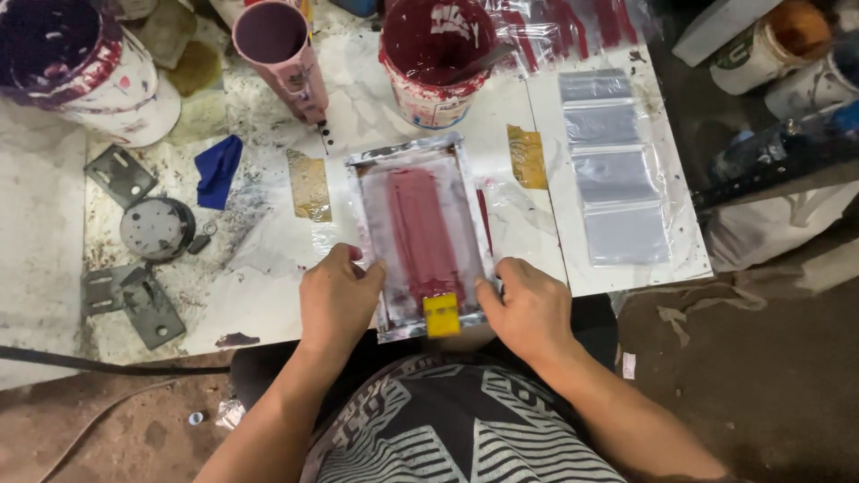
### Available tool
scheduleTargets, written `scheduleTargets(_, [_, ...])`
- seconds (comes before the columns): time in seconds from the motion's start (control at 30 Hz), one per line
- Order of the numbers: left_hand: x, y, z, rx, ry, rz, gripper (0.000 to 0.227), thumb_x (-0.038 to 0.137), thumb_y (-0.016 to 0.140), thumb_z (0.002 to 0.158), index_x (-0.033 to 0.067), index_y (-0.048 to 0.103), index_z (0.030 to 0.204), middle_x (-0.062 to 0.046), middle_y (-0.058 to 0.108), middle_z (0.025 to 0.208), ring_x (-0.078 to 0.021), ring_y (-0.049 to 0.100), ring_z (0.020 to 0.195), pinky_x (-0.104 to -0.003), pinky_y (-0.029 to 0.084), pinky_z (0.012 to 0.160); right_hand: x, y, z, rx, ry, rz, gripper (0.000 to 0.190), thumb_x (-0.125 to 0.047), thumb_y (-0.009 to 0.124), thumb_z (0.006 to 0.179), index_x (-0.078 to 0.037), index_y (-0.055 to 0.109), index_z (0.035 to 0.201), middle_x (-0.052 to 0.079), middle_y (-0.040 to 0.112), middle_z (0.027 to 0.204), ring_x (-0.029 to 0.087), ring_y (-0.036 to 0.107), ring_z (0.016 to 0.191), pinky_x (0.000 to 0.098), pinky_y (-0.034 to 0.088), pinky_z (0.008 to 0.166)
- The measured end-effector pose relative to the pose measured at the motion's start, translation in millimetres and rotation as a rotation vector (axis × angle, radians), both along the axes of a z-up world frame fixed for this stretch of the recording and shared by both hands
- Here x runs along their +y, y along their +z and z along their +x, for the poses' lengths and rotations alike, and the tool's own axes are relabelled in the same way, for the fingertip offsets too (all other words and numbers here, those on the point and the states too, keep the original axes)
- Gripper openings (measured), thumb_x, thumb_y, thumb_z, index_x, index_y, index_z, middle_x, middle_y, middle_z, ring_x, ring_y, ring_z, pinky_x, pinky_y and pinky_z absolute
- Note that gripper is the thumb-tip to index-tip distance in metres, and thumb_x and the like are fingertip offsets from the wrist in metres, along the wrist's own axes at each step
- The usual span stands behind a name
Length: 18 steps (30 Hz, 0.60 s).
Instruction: The person uses a yellow squeegee to spread a red viscous substance evenly across a rectangular metal tray. They then use the squeegee to transfer the substance onto a plastic sheet, creating several parallel red lines. Finally, they fold the plastic sheet over the lines.
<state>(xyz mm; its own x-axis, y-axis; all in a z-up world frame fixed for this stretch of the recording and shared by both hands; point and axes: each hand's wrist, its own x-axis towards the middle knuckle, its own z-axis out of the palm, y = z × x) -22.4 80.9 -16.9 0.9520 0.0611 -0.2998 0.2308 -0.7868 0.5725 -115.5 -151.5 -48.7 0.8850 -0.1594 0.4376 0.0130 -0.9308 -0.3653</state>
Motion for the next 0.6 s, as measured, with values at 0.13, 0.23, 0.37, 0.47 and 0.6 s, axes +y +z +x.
scheduleTargets(0.13, [7, -2, 2, -0.009, 0.014, 0.049, 0.039, 0.039, 0.072, 0.077, 0.0092, 0.073, 0.102, -0.011, 0.076, 0.077, -0.0379, 0.073, 0.090, -0.048, 0.057, 0.082, 3, 8, 2, -0.001, 0.035, 0.109, 0.021, -0.027, 0.081, 0.080, -0.009, 0.071, 0.080, 0.008, 0.062, 0.053, 0.028, 0.068, 0.053, 0.0353, 0.055, 0.050])
scheduleTargets(0.23, [16, -3, 9, -0.030, 0.059, 0.060, 0.038, 0.039, 0.073, 0.076, 0.0095, 0.072, 0.101, -0.008, 0.075, 0.076, -0.0348, 0.073, 0.088, -0.046, 0.057, 0.080, -18, -2, 3, 0.031, 0.023, 0.281, 0.023, -0.024, 0.076, 0.081, -0.006, 0.075, 0.096, 0.014, 0.066, 0.059, 0.035, 0.071, 0.062, 0.0430, 0.058, 0.055])
scheduleTargets(0.37, [26, -7, 15, -0.040, 0.070, 0.096, 0.037, 0.037, 0.069, 0.077, 0.0093, 0.073, 0.101, -0.006, 0.076, 0.077, -0.0335, 0.074, 0.089, -0.045, 0.058, 0.081, -61, -13, 5, 0.069, -0.059, -0.058, 0.024, -0.018, 0.069, 0.093, -0.014, 0.078, 0.115, 0.011, 0.070, 0.084, 0.031, 0.070, 0.075, 0.0389, 0.057, 0.068])
scheduleTargets(0.47, [28, -12, 17, -0.052, 0.063, 0.103, 0.037, 0.035, 0.068, 0.077, 0.0080, 0.073, 0.101, -0.007, 0.075, 0.076, -0.0348, 0.074, 0.088, -0.046, 0.058, 0.080, -71, -13, 8, 0.142, -0.022, -0.219, 0.025, -0.015, 0.064, 0.097, -0.022, 0.078, 0.116, 0.006, 0.065, 0.080, 0.025, 0.067, 0.068, 0.0330, 0.056, 0.064])
scheduleTargets(0.6, [24, -14, 19, -0.035, 0.056, 0.113, 0.038, 0.035, 0.067, 0.078, 0.0066, 0.073, 0.102, -0.008, 0.076, 0.078, -0.0352, 0.074, 0.089, -0.046, 0.058, 0.080, -75, -17, 10, 0.231, 0.000, -0.307, 0.027, -0.017, 0.059, 0.101, -0.030, 0.077, 0.117, 0.002, 0.059, 0.077, 0.021, 0.063, 0.062, 0.0299, 0.054, 0.060])
